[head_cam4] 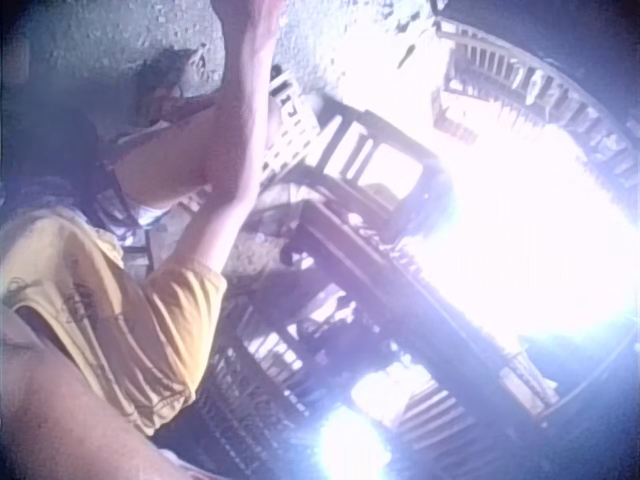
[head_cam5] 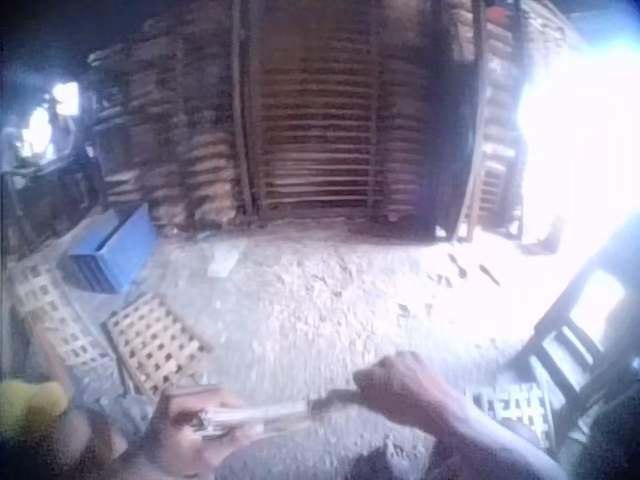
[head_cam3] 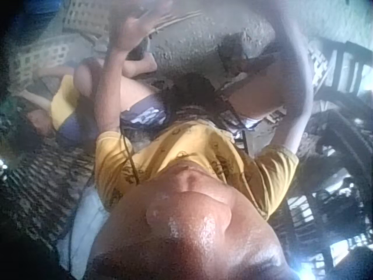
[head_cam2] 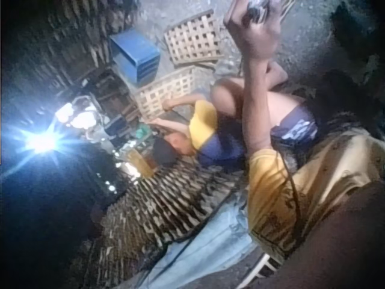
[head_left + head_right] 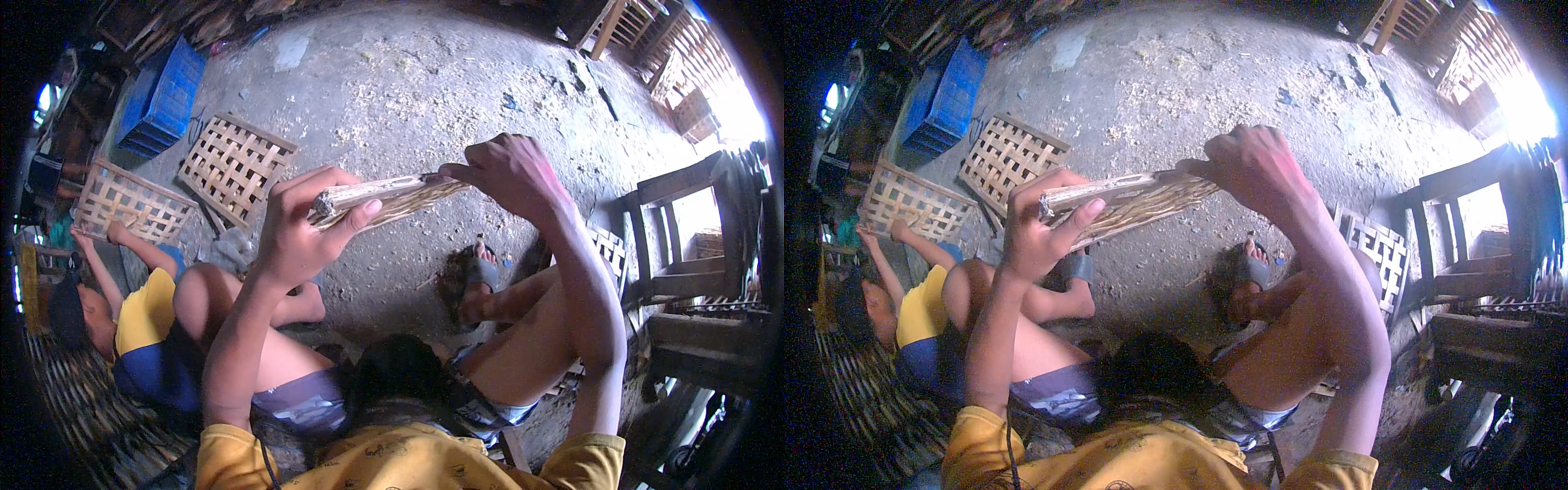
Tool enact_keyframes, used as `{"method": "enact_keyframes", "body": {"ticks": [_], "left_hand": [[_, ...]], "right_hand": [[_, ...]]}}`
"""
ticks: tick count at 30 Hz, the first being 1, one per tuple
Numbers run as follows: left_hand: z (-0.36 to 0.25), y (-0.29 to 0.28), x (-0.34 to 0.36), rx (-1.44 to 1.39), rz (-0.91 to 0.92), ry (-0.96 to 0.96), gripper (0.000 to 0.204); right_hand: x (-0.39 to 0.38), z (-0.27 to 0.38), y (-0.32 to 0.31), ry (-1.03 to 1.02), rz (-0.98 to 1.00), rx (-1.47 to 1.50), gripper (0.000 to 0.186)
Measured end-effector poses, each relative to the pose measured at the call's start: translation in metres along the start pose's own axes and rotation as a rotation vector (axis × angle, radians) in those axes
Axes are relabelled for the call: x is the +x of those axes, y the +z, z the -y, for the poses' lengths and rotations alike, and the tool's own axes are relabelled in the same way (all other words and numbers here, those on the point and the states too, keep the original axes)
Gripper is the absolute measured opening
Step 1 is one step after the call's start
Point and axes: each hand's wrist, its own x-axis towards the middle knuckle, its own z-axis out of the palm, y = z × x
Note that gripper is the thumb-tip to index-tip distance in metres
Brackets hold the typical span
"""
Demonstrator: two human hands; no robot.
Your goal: The person sits on the floor and weaves a rectangular basket using thin wooden strips. They interlace the strips by hand to form a grid pattern, occasionally adjusting the frame and bending the strips to fit.
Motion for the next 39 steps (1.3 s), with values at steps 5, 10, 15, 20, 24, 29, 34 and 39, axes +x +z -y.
{"method": "enact_keyframes", "body": {"ticks": [5,10,15,20,24,29,34,39], "left_hand": [[0.003,-0.004,-0.004,-0.008,0.029,-0.019,0.022],[-0.001,-0.001,-0.003,-0.007,0.021,-0.008,0.021],[0.001,-0.002,-0.002,-0.013,0.025,0.003,0.023],[0.001,-0.002,-0.001,-0.014,0.029,0.024,0.024],[0.003,-0.004,-0.003,0.032,0.047,0.018,0.026],[0.002,-0.006,-0.006,0.043,0.065,-0.011,0.028],[0.0,-0.005,-0.007,0.016,0.086,-0.059,0.028],[0.005,-0.008,-0.006,0.006,0.091,-0.063,0.029]], "right_hand": [[-0.002,0.008,-0.006,0.12,0.096,0.231,0.052],[-0.007,0.025,-0.007,0.054,0.097,0.4,0.06],[-0.002,0.026,-0.003,0.023,0.131,0.315,0.057],[-0.001,0.023,-0.013,0.066,0.214,0.347,0.06],[0.003,0.021,-0.018,0.085,0.296,0.292,0.07],[0.009,0.008,-0.006,0.04,0.361,0.274,0.078],[0.018,-0.006,0.008,0.049,0.568,0.375,0.085],[0.016,-0.046,0.016,0.066,0.608,0.099,0.088]]}}
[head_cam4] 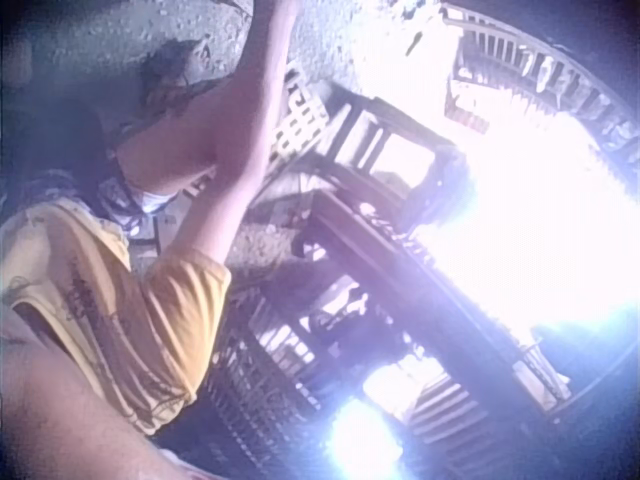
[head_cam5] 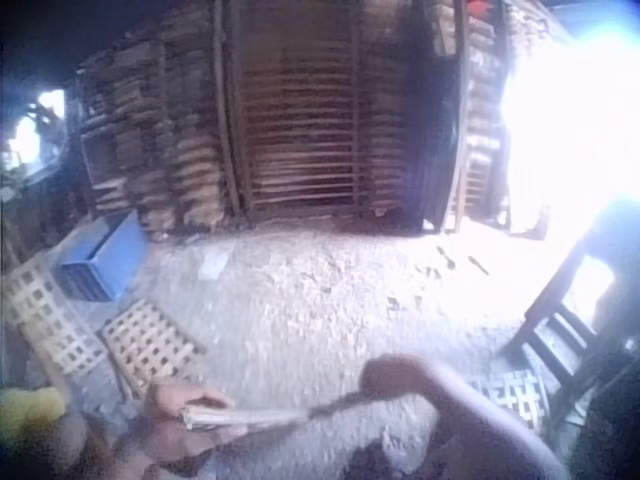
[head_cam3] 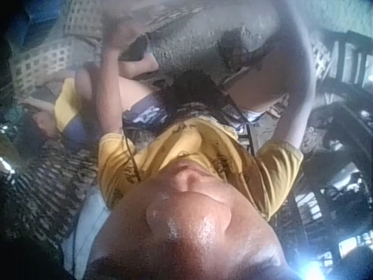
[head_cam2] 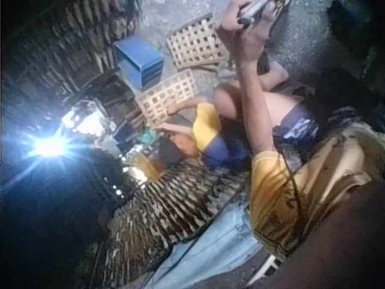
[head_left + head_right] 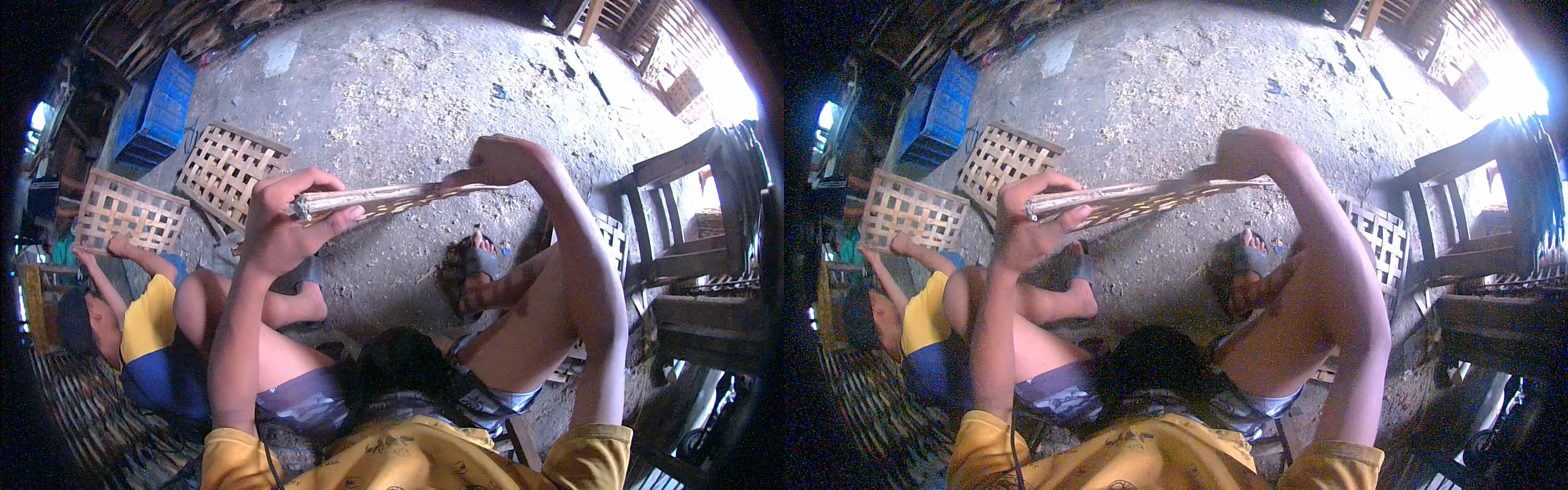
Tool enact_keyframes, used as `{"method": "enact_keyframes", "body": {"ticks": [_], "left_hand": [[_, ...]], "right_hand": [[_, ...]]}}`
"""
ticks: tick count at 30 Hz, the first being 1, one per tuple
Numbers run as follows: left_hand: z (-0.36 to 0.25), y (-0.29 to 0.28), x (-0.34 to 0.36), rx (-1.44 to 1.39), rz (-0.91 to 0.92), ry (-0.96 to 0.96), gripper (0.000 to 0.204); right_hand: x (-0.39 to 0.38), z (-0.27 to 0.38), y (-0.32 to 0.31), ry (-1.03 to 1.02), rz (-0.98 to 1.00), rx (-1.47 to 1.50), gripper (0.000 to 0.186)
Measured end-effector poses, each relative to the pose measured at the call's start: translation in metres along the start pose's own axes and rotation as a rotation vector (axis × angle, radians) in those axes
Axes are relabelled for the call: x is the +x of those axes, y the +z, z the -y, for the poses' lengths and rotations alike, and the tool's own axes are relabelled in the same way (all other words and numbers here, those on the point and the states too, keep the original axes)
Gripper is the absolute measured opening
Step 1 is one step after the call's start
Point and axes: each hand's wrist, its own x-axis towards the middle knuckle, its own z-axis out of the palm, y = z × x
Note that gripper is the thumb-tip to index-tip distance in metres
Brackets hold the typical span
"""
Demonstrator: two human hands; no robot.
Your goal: The person sits on the floor and weaves a rectangular basket using thin wooden strips. They interlace the strips by hand to form a grid pattern, occasionally adjusting the frame and bending the strips to fit.
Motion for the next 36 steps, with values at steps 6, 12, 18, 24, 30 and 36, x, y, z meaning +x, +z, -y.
{"method": "enact_keyframes", "body": {"ticks": [6,12,18,24,30,36], "left_hand": [[0.008,-0.007,-0.005,0.035,-0.04,-0.022,0.028],[0.016,-0.004,-0.008,-0.057,-0.114,-0.021,0.025],[0.009,-0.005,-0.007,0.013,-0.057,-0.033,0.026],[0.007,-0.004,-0.004,-0.014,-0.062,-0.041,0.027],[0.013,-0.009,-0.011,0.006,-0.066,-0.035,0.027],[0.011,-0.003,-0.004,-0.024,-0.073,-0.023,0.026]], "right_hand": [[-0.011,-0.009,-0.009,0.132,-0.162,0.119,0.082],[-0.008,0.018,-0.001,-0.049,-0.215,0.306,0.085],[0.007,0.027,0.004,-0.054,-0.18,0.302,0.086],[0.011,0.004,0.006,-0.021,-0.208,0.105,0.079],[0.01,-0.001,0.005,0.261,-0.336,-0.089,0.085],[-0.006,0.001,-0.004,-0.017,-0.167,0.28,0.088]]}}
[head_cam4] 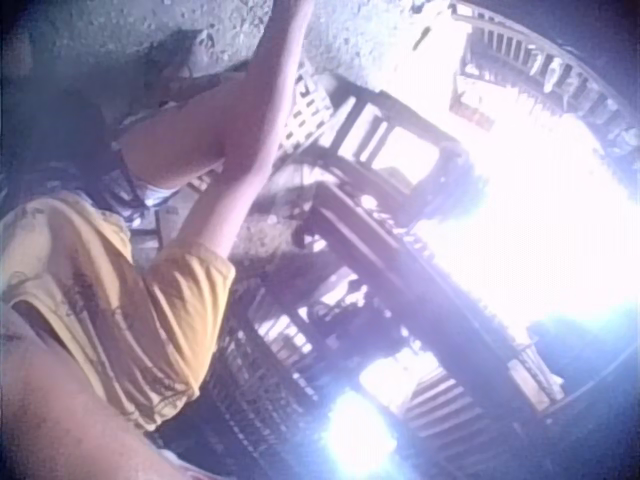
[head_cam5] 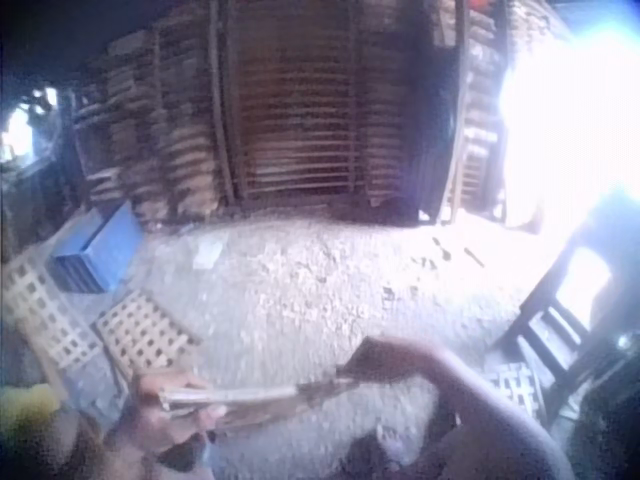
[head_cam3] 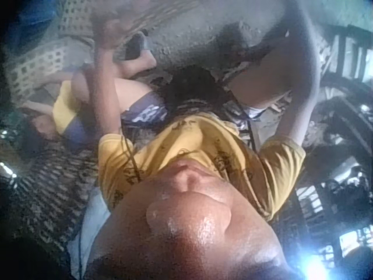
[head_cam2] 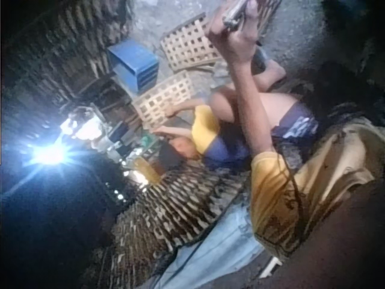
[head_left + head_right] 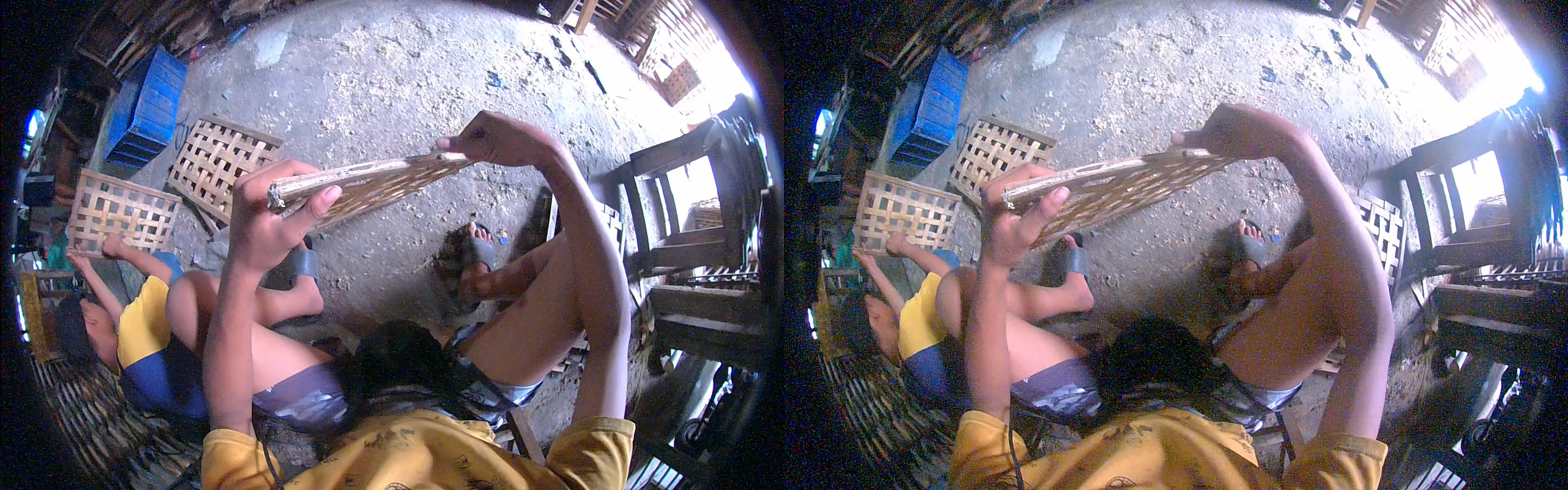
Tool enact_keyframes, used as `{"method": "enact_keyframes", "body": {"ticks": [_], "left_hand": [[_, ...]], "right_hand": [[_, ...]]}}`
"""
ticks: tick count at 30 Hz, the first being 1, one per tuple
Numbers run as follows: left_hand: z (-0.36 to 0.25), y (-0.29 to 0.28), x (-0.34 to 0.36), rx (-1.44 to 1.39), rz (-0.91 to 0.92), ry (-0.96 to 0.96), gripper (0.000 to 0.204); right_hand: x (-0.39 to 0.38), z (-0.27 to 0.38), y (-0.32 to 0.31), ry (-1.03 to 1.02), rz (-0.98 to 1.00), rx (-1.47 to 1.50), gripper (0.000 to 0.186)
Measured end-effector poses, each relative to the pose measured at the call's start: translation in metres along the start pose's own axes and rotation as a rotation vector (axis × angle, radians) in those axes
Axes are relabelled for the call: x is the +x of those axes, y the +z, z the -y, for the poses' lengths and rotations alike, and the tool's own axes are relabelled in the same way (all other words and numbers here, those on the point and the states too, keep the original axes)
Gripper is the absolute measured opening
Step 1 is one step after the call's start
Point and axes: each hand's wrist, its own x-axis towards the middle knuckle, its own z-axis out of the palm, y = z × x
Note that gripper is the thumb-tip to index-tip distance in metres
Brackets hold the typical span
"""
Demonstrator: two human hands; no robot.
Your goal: The person sits on the floor and weaves a rectangular basket using thin wooden strips. They interlace the strips by hand to form a grid pattern, occasionally adjusting the frame and bending the strips to fit.
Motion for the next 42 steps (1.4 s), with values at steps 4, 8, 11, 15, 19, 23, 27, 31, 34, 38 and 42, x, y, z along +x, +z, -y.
{"method": "enact_keyframes", "body": {"ticks": [4,8,11,15,19,23,27,31,34,38,42], "left_hand": [[0.002,-0.001,-0.002,0.014,0.001,0.024,0.024],[0.0,-0.003,-0.002,0.015,0.005,0.006,0.022],[0.0,-0.004,-0.002,0.013,0.0,0.006,0.021],[0.001,-0.001,-0.002,0.016,-0.009,0.043,0.021],[0.002,0.001,-0.001,0.033,0.026,0.054,0.023],[-0.002,-0.004,-0.005,0.002,0.018,-0.007,0.023],[-0.002,0.0,0.0,0.012,0.02,0.029,0.023],[-0.002,-0.001,0.0,0.023,0.011,0.042,0.022],[-0.001,0.0,-0.003,0.015,0.006,0.038,0.022],[-0.001,-0.001,-0.002,0.012,0.011,0.02,0.023],[-0.002,-0.002,0.0,0.038,0.011,0.046,0.025]], "right_hand": [[0.01,0.002,0.022,-0.006,0.046,-0.071,0.087],[0.02,-0.01,0.017,0.001,0.039,-0.19,0.087],[0.011,-0.009,0.006,-0.008,0.007,-0.055,0.086],[0.009,0.002,0.02,-0.043,-0.059,0.138,0.081],[0.008,0.015,0.023,-0.071,-0.053,0.06,0.082],[0.02,0.006,0.017,-0.075,-0.005,-0.194,0.082],[0.011,-0.004,0.009,-0.037,-0.033,-0.161,0.081],[0.01,0.007,0.017,-0.084,-0.018,0.027,0.081],[0.011,0.013,0.026,-0.033,-0.019,-0.095,0.081],[0.012,0.002,0.018,-0.014,0.013,-0.164,0.082],[0.008,0.0,0.011,-0.043,0.004,0.049,0.083]]}}
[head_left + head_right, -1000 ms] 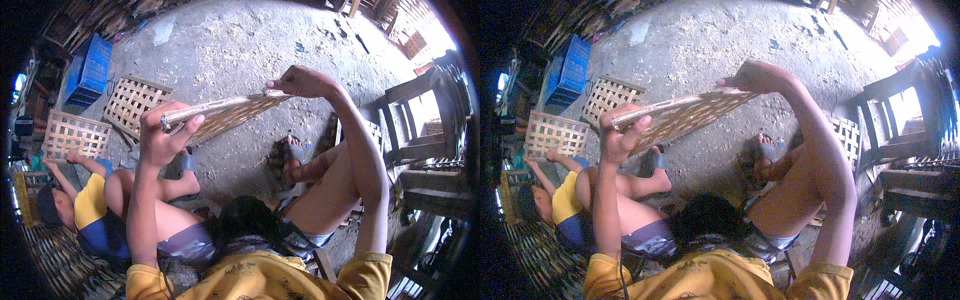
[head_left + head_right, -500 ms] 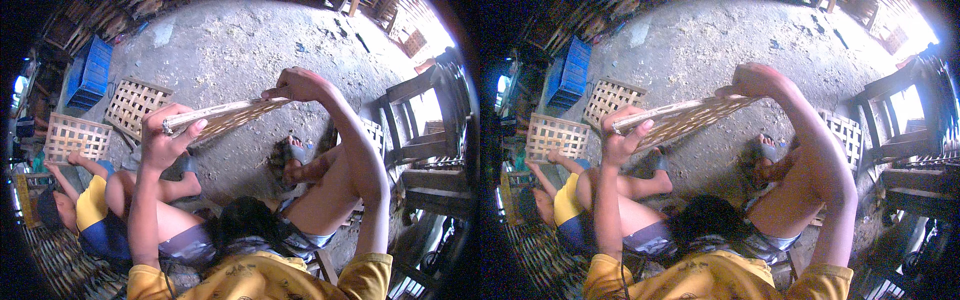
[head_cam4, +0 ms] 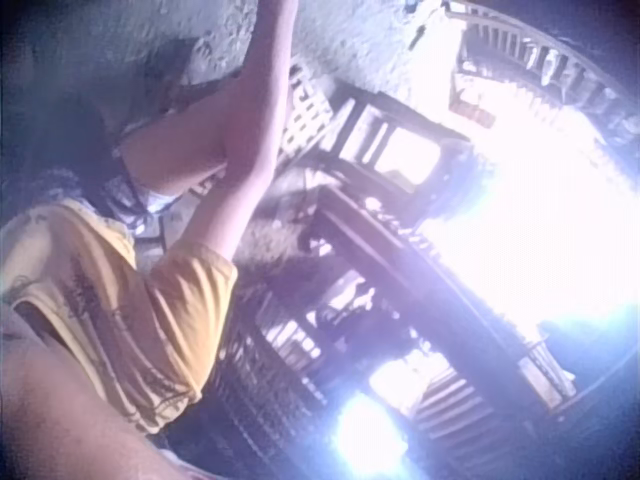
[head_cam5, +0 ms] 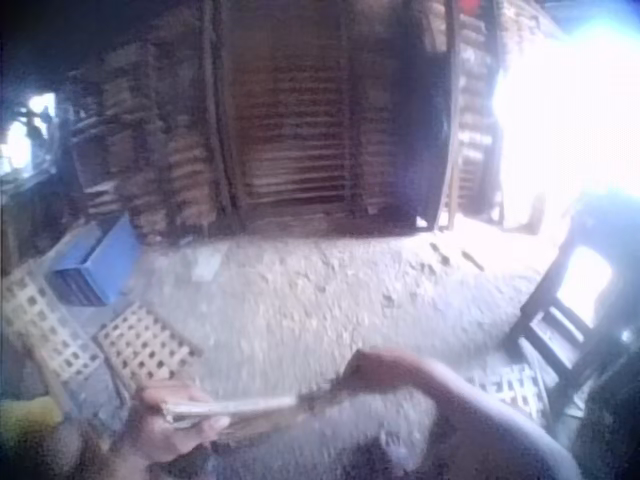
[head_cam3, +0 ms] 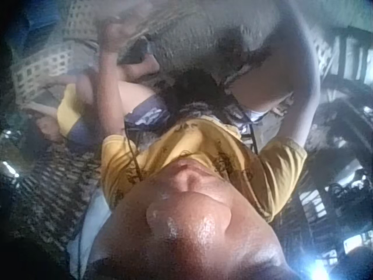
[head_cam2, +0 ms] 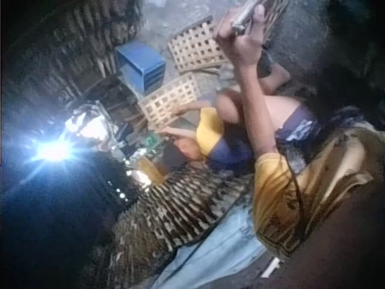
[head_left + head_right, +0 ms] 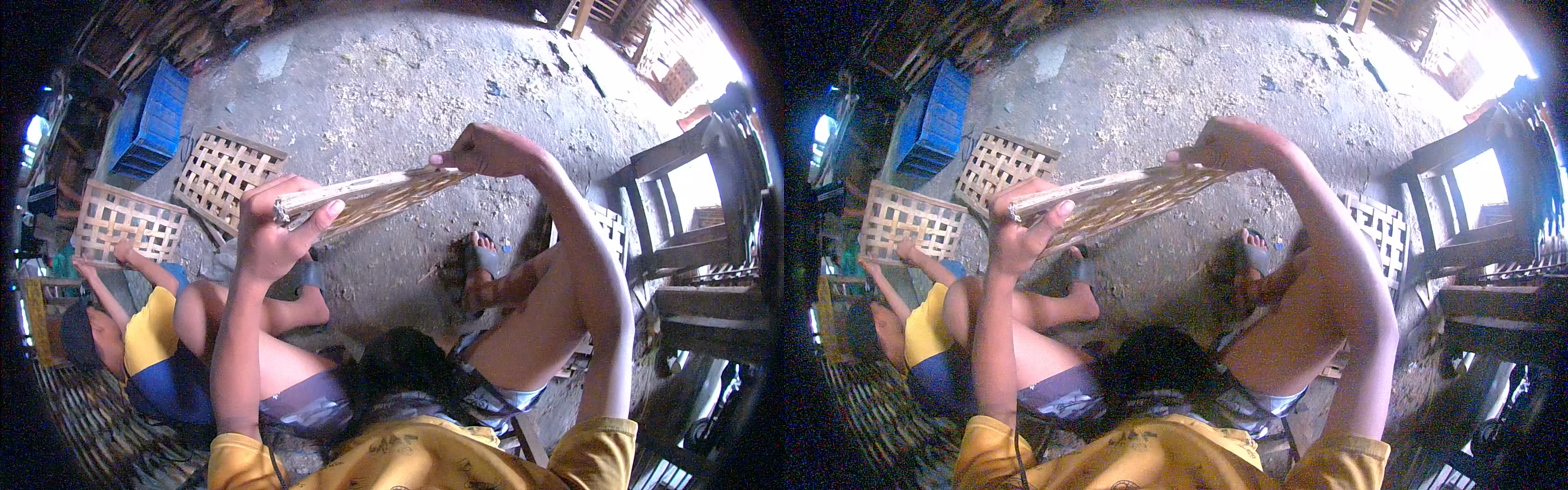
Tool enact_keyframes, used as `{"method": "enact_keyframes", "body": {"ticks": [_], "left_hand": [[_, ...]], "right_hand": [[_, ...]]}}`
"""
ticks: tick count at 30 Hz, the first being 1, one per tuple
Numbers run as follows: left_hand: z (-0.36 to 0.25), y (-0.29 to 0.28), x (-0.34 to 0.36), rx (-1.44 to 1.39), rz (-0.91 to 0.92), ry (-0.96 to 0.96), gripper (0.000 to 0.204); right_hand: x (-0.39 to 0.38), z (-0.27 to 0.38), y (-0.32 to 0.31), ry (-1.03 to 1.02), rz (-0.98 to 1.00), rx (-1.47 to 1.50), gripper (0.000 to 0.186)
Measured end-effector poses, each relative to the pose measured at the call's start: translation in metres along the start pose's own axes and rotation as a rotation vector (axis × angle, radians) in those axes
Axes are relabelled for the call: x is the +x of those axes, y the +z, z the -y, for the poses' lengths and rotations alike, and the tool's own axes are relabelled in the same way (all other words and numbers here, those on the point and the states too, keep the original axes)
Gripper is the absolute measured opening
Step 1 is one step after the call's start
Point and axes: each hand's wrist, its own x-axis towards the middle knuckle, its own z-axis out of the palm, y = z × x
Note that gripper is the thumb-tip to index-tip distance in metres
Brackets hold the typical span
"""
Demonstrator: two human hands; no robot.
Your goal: The person sits on the floor and weaves a rectangular basket using thin wooden strips. They interlace the strips by hand to form a grid pattern, occasionally adjusting the frame and bending the strips to fit.
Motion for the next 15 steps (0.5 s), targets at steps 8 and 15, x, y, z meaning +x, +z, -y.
{"method": "enact_keyframes", "body": {"ticks": [8,15], "left_hand": [[-0.002,0.001,-0.001,0.007,0.022,0.006,0.027],[-0.003,0.001,-0.002,0.007,0.017,0.001,0.027]], "right_hand": [[0.004,0.01,0.007,-0.018,-0.024,-0.211,0.079],[0.015,-0.005,0.011,-0.018,-0.048,-0.195,0.079]]}}
